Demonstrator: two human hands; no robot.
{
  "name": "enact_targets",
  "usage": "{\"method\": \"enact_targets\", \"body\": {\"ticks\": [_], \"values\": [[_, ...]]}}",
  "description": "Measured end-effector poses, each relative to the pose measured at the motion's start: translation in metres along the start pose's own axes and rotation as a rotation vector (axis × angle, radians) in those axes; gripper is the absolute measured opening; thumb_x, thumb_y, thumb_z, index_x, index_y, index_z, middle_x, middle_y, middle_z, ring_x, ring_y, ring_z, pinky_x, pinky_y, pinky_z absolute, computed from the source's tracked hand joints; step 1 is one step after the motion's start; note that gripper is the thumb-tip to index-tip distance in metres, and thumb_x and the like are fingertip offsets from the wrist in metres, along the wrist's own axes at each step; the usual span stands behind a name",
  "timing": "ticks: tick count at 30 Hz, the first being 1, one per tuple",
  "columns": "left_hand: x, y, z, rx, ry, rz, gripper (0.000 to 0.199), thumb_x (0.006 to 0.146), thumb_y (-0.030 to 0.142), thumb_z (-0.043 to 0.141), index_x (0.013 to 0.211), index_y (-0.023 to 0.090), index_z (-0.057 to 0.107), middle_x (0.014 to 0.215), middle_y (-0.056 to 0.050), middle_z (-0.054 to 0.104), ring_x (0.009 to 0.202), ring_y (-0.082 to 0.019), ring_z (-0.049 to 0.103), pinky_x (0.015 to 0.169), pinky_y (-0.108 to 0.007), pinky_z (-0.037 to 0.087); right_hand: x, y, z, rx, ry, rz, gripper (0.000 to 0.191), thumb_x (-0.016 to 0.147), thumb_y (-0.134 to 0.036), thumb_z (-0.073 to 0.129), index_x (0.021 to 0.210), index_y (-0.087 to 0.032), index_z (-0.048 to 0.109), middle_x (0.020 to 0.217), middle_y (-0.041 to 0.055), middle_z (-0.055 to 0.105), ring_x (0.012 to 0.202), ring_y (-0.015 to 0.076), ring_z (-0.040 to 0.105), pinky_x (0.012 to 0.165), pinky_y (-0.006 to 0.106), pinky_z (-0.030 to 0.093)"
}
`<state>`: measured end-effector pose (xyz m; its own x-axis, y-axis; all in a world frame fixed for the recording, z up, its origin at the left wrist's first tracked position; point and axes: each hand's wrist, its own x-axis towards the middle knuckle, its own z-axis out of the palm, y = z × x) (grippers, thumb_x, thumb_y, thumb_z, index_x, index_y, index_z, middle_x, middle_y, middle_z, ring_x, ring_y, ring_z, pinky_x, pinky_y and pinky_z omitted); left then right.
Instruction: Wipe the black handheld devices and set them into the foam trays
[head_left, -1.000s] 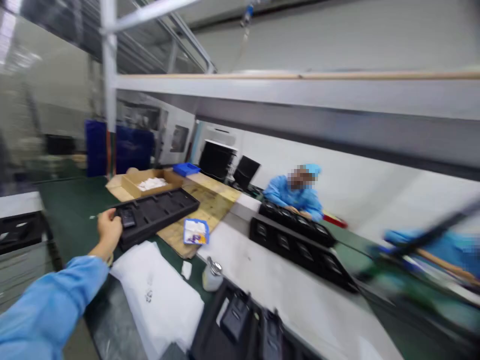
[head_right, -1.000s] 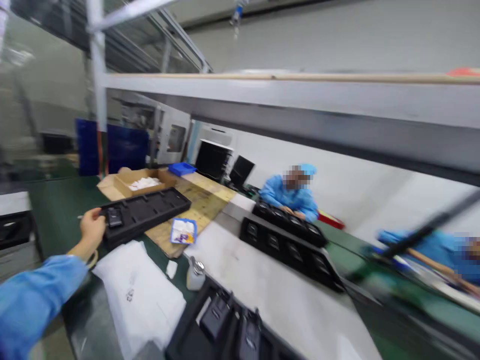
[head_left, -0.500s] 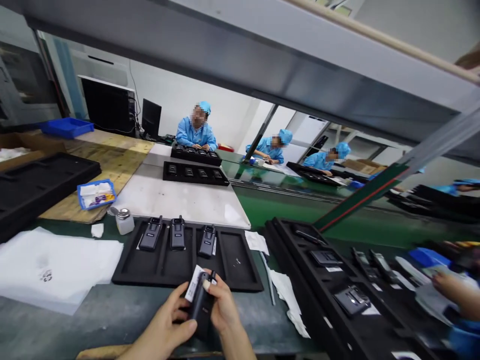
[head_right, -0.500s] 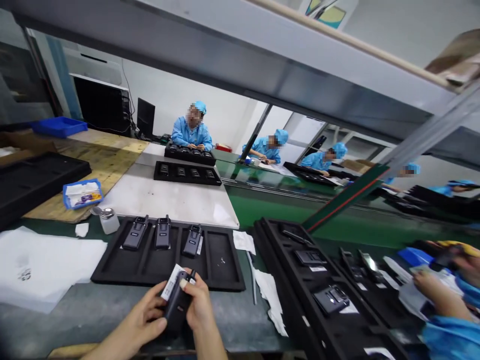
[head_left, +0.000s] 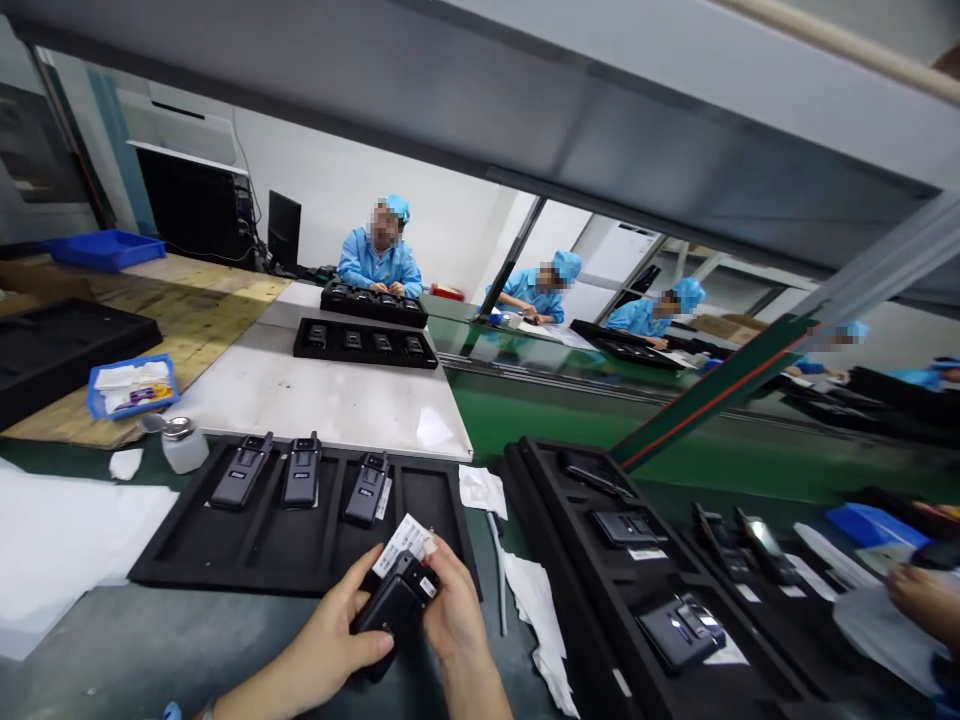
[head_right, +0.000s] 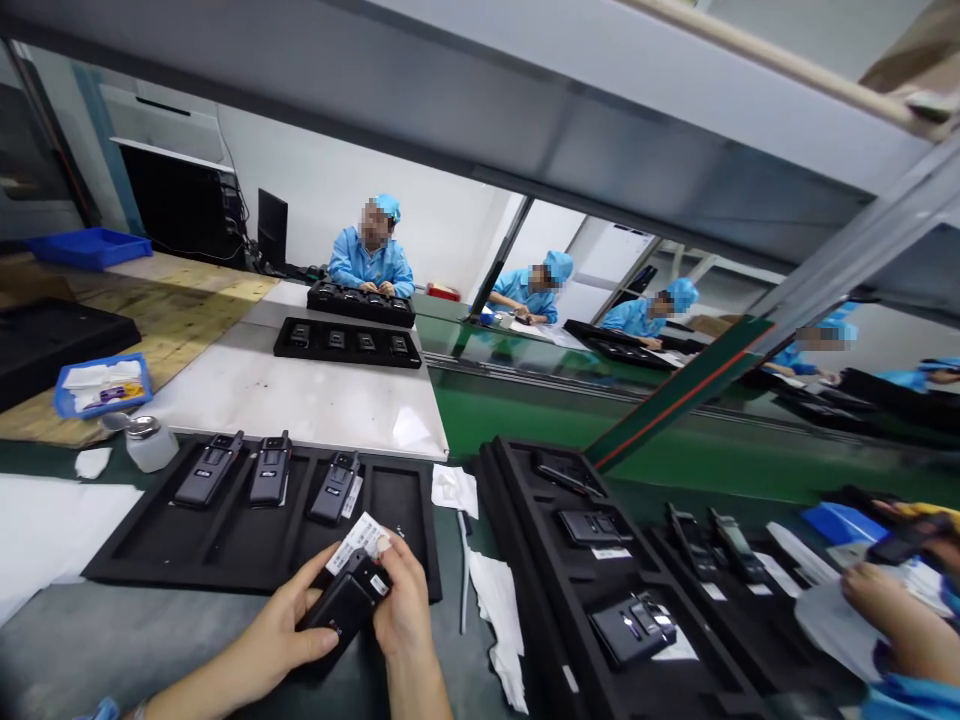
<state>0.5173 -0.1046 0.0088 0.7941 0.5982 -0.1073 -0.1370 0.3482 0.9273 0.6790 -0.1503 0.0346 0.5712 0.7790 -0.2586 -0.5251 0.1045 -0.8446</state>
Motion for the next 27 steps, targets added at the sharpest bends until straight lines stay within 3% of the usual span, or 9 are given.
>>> {"method": "enact_targets", "body": {"ticks": [4, 10, 14, 16, 17, 20, 22, 24, 27], "values": [[0.021, -0.012, 0.005, -0.004, 0.046, -0.053, 0.108, 0.067, 0.048, 0.087, 0.154, 0.024, 0.026, 0.083, -0.004, 0.062, 0.071, -0.019, 0.056, 0.061, -0.028, 0.039, 0.047, -0.027, -0.025, -0.177, 0.017, -0.098, 0.034, 0.064, -0.041, 0.078, 0.088, -0.019, 0.069, 0.078, 0.0041, 0.073, 0.065, 0.0193, 0.065, 0.065, 0.033, 0.053], [0.039, -0.016, 0.01, -0.108, 0.169, -0.049, 0.082, 0.069, 0.047, 0.085, 0.14, 0.026, 0.05, 0.094, -0.007, 0.07, 0.087, -0.026, 0.063, 0.073, -0.033, 0.044, 0.118, -0.036, -0.04, -0.446, 0.027, -0.153, 0.033, 0.06, -0.031, 0.074, 0.091, -0.021, 0.068, 0.082, 0.005, 0.071, 0.078, 0.0256, 0.067, 0.074, 0.04, 0.054], [0.046, 0.006, 0.016, -0.116, 0.228, -0.104, 0.063, 0.07, 0.044, 0.085, 0.126, 0.023, 0.064, 0.107, -0.009, 0.072, 0.107, -0.03, 0.062, 0.091, -0.037, 0.044, 0.126, -0.029, -0.034, -0.805, 0.035, -0.356, 0.041, 0.064, -0.023, 0.067, 0.105, -0.022, 0.071, 0.125, 0.0116, 0.062, 0.124, 0.033, 0.051, 0.108, 0.049, 0.039], [0.049, 0.015, 0.017, -0.145, 0.251, -0.11, 0.06, 0.072, 0.042, 0.084, 0.125, 0.022, 0.065, 0.11, -0.009, 0.071, 0.108, -0.029, 0.062, 0.094, -0.036, 0.044, 0.121, -0.03, -0.037, -0.972, 0.06, -0.524, 0.04, 0.072, -0.028, 0.063, 0.11, -0.019, 0.07, 0.13, 0.0147, 0.058, 0.127, 0.0334, 0.048, 0.112, 0.052, 0.034], [0.049, 0.018, 0.017, -0.171, 0.257, -0.106, 0.06, 0.072, 0.04, 0.084, 0.126, 0.022, 0.064, 0.111, -0.009, 0.071, 0.108, -0.029, 0.062, 0.095, -0.036, 0.044, 0.116, -0.031, -0.04, -0.989, 0.074, -0.564, 0.038, 0.076, -0.032, 0.063, 0.111, -0.017, 0.07, 0.126, 0.0154, 0.061, 0.122, 0.0328, 0.053, 0.108, 0.053, 0.038], [0.048, 0.018, 0.019, -0.258, 0.264, -0.084, 0.064, 0.07, 0.032, 0.085, 0.129, 0.022, 0.062, 0.113, -0.009, 0.071, 0.106, -0.029, 0.063, 0.093, -0.037, 0.045, 0.092, -0.032, -0.05, -0.776, 0.032, -0.382, 0.041, 0.081, -0.047, 0.066, 0.111, -0.018, 0.068, 0.101, 0.011, 0.069, 0.084, 0.0244, 0.065, 0.078, 0.042, 0.055], [0.045, 0.016, 0.021, -0.306, 0.26, -0.087, 0.069, 0.065, 0.027, 0.086, 0.129, 0.021, 0.062, 0.111, -0.009, 0.071, 0.105, -0.028, 0.063, 0.091, -0.036, 0.045, 0.068, -0.03, -0.054, -0.614, -0.09, -0.14, 0.048, 0.08, -0.054, 0.07, 0.112, -0.019, 0.067, 0.085, 0.0065, 0.069, 0.061, 0.0176, 0.061, 0.056, 0.032, 0.051], [0.04, 0.014, 0.026, -0.347, 0.234, -0.105, 0.071, 0.062, 0.023, 0.087, 0.128, 0.021, 0.063, 0.108, -0.009, 0.071, 0.104, -0.027, 0.063, 0.089, -0.034, 0.045, 0.041, -0.026, -0.055, -0.524, -0.212, 0.045, 0.052, 0.079, -0.057, 0.073, 0.113, -0.018, 0.066, 0.076, 0.0036, 0.067, 0.052, 0.0143, 0.057, 0.047, 0.026, 0.046], [0.033, 0.012, 0.032, -0.378, 0.171, -0.129, 0.073, 0.06, 0.021, 0.087, 0.129, 0.021, 0.062, 0.11, -0.009, 0.071, 0.105, -0.028, 0.062, 0.089, -0.034, 0.045, 0.009, -0.018, -0.055, -0.467, -0.304, 0.166, 0.052, 0.077, -0.055, 0.076, 0.112, -0.018, 0.066, 0.074, 0.0018, 0.065, 0.051, 0.0121, 0.057, 0.046, 0.023, 0.044]]}}
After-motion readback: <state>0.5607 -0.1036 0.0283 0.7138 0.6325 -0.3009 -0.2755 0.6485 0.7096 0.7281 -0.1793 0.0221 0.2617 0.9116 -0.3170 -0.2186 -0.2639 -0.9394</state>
